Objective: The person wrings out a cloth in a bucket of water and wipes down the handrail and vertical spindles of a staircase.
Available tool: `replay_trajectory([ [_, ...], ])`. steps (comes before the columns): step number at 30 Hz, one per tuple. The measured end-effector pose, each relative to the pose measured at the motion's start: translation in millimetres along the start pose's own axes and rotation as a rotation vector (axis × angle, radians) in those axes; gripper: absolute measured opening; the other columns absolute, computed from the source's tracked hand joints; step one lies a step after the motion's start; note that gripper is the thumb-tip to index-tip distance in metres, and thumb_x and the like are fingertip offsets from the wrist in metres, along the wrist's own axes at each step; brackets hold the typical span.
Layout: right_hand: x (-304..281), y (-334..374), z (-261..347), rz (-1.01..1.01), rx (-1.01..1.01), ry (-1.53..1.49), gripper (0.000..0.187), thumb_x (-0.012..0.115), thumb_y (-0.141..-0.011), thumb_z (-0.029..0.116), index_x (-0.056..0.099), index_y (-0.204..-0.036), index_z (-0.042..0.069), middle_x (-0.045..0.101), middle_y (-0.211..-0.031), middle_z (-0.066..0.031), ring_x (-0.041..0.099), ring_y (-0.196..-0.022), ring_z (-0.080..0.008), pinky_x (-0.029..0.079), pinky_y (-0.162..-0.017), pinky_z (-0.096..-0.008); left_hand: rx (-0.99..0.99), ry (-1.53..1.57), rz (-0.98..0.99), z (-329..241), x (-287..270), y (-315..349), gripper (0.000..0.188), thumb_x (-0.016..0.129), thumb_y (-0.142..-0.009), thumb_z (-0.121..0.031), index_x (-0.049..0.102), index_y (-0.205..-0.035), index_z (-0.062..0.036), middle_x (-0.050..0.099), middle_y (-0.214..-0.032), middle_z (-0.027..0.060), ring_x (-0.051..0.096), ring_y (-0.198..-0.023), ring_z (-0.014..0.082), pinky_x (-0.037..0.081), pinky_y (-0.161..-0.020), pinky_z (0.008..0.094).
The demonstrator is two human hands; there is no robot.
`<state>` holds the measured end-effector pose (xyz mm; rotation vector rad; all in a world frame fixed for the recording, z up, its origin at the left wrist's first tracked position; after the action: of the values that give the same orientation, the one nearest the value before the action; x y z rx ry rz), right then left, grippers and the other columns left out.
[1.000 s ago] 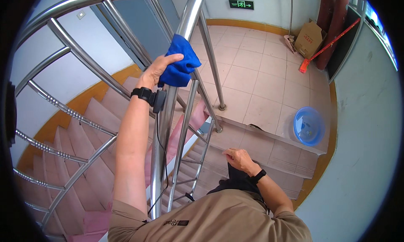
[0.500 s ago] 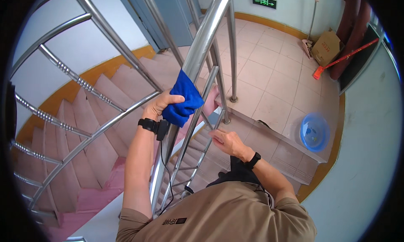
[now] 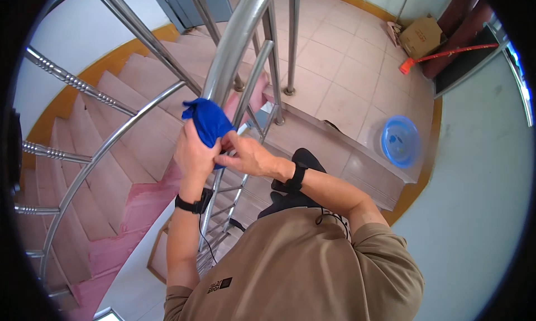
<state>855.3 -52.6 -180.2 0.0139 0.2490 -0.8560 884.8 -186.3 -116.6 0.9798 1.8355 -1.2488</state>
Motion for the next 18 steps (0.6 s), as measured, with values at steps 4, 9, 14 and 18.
replay_trajectory([
  [4, 46, 15, -21, 0.303, 0.153, 0.017, 0.081, 0.074, -0.093, 0.041, 0.036, -0.148, -0.004, 0.06, -0.131, -0.0257, 0.062, -0.12, -0.029, 0.051, -0.102, -0.0374, -0.028, -0.051, -0.029, 28, 0, 44, 0.075, 0.081, -0.07, -0.034, 0.05, -0.131, -0.0036, 0.06, -0.122, 0.0227, 0.06, -0.111, 0.0422, 0.05, -0.092, 0.0526],
  [9, 118, 19, -44, 0.377, 0.105, -0.412, 0.125, 0.067, -0.089, 0.065, -0.004, -0.155, -0.013, 0.039, -0.153, -0.0282, 0.04, -0.142, -0.034, 0.034, -0.117, -0.039, 0.069, 0.24, 0.101, 54, -10, 69, 0.084, 0.081, -0.069, -0.032, 0.045, -0.138, -0.0011, 0.06, -0.127, 0.0228, 0.061, -0.111, 0.0448, 0.05, -0.094, 0.0511],
  [14, 130, 17, -25, 0.384, 0.033, -0.767, 0.124, 0.073, -0.092, 0.049, -0.022, -0.157, 0.004, 0.023, -0.162, -0.0189, 0.026, -0.149, -0.0279, 0.025, -0.123, -0.0382, -0.097, 0.369, 0.501, 79, 2, 56, 0.083, 0.086, -0.063, -0.033, 0.052, -0.133, -0.0028, 0.066, -0.117, 0.022, 0.066, -0.105, 0.0398, 0.053, -0.091, 0.0453],
  [18, 139, 23, -29, 0.363, 0.076, -0.858, 0.119, 0.075, -0.094, 0.034, -0.023, -0.158, 0.012, 0.019, -0.164, -0.0161, 0.025, -0.149, -0.0256, 0.024, -0.123, -0.0395, -0.12, 0.641, 0.756, 100, 31, 59, 0.08, 0.09, -0.06, -0.033, 0.058, -0.126, -0.0032, 0.069, -0.111, 0.0179, 0.068, -0.101, 0.0316, 0.053, -0.09, 0.0405],
])
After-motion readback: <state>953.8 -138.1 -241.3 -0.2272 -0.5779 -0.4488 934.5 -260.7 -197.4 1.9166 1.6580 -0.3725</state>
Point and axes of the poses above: each hand's wrist, its own y-axis away from the middle knuckle, its own x-axis out of the palm, z = x × y, the point moved 9 cm from there along -y, towards the middle knuckle
